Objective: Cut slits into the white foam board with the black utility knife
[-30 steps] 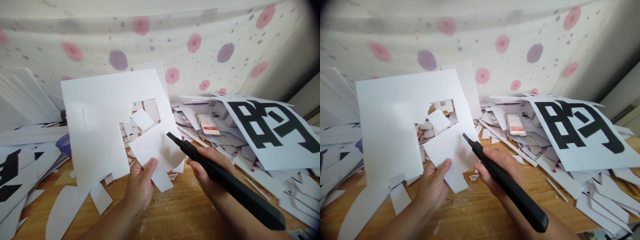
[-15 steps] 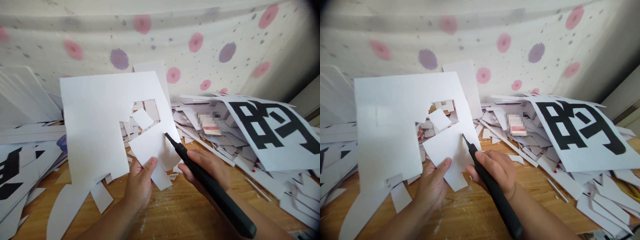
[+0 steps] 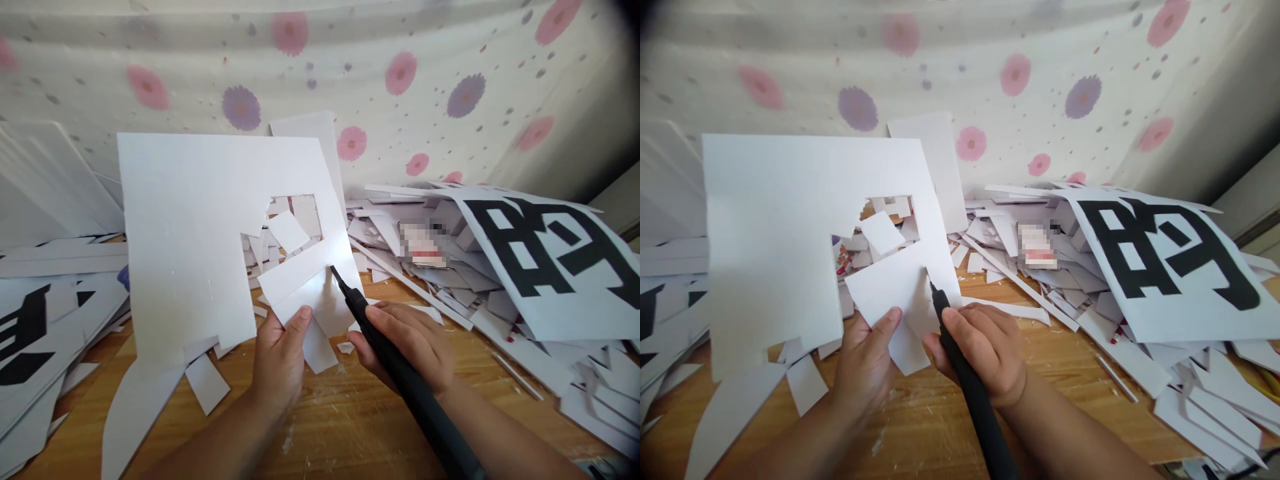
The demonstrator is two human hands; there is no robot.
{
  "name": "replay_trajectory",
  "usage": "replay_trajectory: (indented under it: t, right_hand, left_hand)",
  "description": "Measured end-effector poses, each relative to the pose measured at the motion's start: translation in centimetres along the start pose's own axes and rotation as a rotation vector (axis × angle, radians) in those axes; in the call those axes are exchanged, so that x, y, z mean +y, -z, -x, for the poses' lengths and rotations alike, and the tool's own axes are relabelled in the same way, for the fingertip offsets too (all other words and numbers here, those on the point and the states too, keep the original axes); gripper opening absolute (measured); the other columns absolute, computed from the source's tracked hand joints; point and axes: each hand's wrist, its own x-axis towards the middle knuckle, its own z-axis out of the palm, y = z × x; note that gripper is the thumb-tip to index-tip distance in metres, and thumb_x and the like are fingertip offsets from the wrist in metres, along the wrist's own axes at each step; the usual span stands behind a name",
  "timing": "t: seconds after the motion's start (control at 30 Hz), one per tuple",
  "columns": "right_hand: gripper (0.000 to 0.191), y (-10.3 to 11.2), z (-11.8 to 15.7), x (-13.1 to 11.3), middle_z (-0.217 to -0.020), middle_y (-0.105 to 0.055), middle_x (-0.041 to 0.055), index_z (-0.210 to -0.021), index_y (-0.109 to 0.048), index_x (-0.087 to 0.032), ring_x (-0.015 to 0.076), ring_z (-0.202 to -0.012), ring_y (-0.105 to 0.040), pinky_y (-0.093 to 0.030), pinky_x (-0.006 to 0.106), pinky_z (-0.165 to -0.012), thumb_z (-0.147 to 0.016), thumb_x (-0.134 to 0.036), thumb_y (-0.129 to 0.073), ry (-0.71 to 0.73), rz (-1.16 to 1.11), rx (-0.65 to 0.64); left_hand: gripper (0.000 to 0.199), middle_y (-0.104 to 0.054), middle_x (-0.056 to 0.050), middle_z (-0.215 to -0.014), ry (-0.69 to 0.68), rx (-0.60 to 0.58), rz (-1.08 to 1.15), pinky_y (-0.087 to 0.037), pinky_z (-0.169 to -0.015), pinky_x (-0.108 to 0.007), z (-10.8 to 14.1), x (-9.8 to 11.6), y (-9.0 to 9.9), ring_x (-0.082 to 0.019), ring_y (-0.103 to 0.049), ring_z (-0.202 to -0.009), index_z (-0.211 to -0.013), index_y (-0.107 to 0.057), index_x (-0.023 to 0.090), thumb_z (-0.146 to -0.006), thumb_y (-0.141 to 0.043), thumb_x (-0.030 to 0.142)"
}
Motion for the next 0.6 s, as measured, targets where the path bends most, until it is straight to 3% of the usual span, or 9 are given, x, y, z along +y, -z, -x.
replay_trajectory:
  t: [0.6]
  right_hand:
    - [0.028,-0.06,-0.08,-1.02,-0.057,-0.064,0.001,-0.1,-0.061,-0.012,0.0153,-0.052,-0.065,-0.058,0.026,-0.051,-0.075,-0.014,-0.072,-0.011,-0.003,0.019]
  left_hand:
    - [0.04,-0.07,-0.005,-0.111,-0.058,0.033,-0.079,-0.053,-0.087,-0.034,-0.38,-0.16,0.5,-0.023,-0.066,-0.099,-0.121,-0.064,0.025,-0.083,-0.07,0.035]
